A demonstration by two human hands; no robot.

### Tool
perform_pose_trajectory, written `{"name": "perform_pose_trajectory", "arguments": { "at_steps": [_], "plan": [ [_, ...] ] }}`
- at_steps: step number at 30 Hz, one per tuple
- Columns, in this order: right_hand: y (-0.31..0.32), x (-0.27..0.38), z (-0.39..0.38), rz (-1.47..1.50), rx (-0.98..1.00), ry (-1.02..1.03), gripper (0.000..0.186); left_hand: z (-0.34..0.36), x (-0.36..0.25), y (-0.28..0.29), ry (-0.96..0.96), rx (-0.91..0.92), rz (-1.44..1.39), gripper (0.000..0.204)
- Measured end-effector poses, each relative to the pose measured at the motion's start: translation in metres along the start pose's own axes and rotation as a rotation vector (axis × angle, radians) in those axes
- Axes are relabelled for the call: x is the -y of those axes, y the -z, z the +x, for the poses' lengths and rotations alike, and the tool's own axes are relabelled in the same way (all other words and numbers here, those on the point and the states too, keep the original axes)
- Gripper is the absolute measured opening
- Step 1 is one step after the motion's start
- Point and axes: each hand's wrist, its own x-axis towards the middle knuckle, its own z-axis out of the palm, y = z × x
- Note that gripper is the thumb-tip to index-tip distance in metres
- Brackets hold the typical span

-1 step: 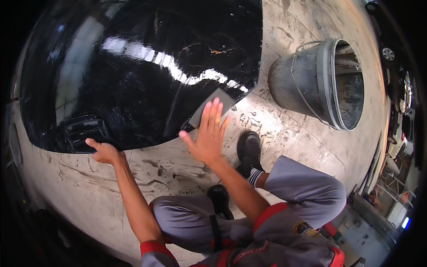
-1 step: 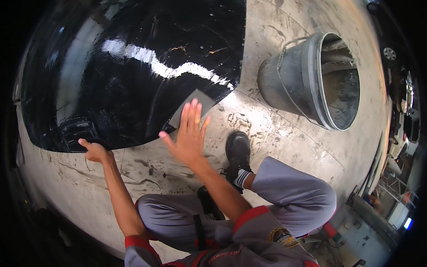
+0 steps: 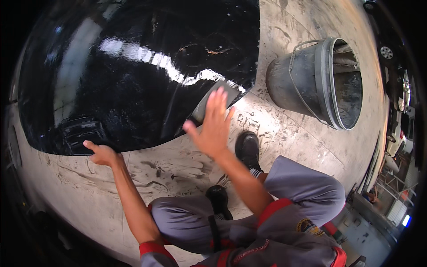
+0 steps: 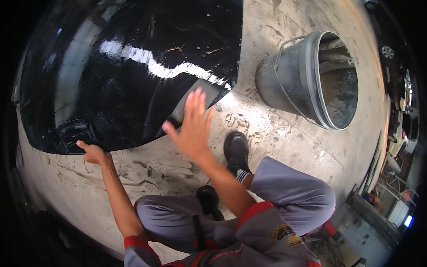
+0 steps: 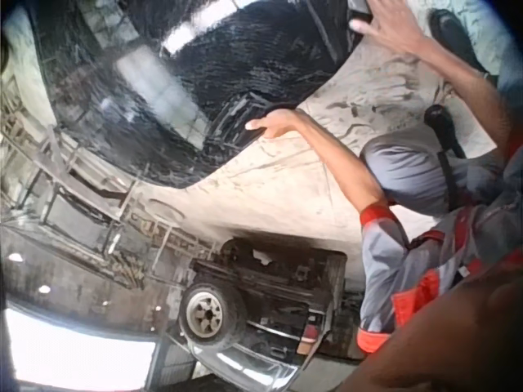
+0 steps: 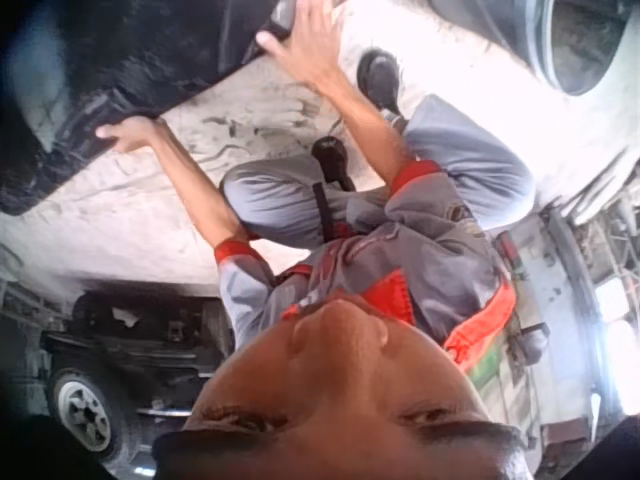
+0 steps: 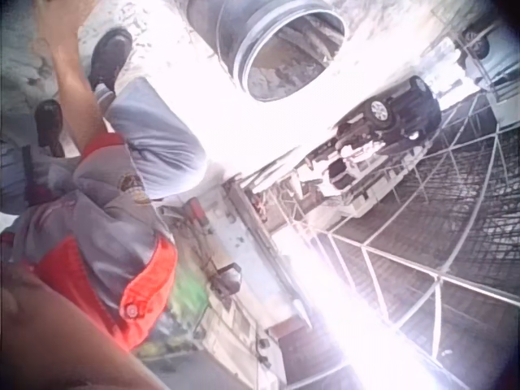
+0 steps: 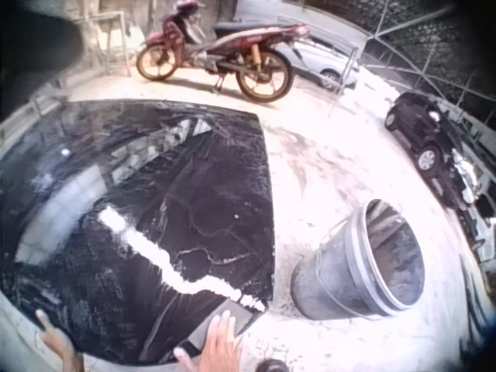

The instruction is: The person sands a black car panel with a sanding block and water, periodically dipping the block into a bucket of water and wiping the surface with a cloth.

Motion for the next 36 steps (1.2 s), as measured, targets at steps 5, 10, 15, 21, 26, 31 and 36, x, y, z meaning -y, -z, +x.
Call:
{"name": "perform_pose_trajectory", "arguments": {
  "at_steps": [5, 10, 15, 21, 26, 31, 36],
  "plan": [
    [0.045, -0.088, 0.109, 0.001, -0.122, -0.041, 0.108, -0.001, 0.004, -0.006, -0.048, 0.011, -0.023, 0.080],
    [0.032, -0.071, 0.054, -0.034, 0.005, 0.039, 0.107, -0.007, -0.010, -0.002, 0.068, 0.050, -0.044, 0.072],
    [0.048, -0.106, 0.117, 0.041, -0.075, -0.076, 0.104, 0.003, 0.013, -0.004, -0.047, 0.100, -0.034, 0.076],
    [0.038, -0.085, 0.094, -0.057, 0.036, 0.100, 0.106, 0.012, -0.001, 0.011, -0.016, 0.060, 0.032, 0.077],
    [0.066, -0.120, 0.228, 0.000, -0.049, 0.012, 0.099, -0.009, 0.003, -0.003, -0.010, 0.110, 0.015, 0.077],
    [0.045, -0.083, 0.067, 0.016, 0.192, 0.055, 0.107, -0.003, -0.011, 0.009, -0.024, 0.016, 0.003, 0.078],
    [0.078, -0.118, 0.221, -0.039, -0.005, 0.035, 0.101, -0.012, 0.003, -0.003, 0.043, 0.088, 0.016, 0.078]
  ]
}}
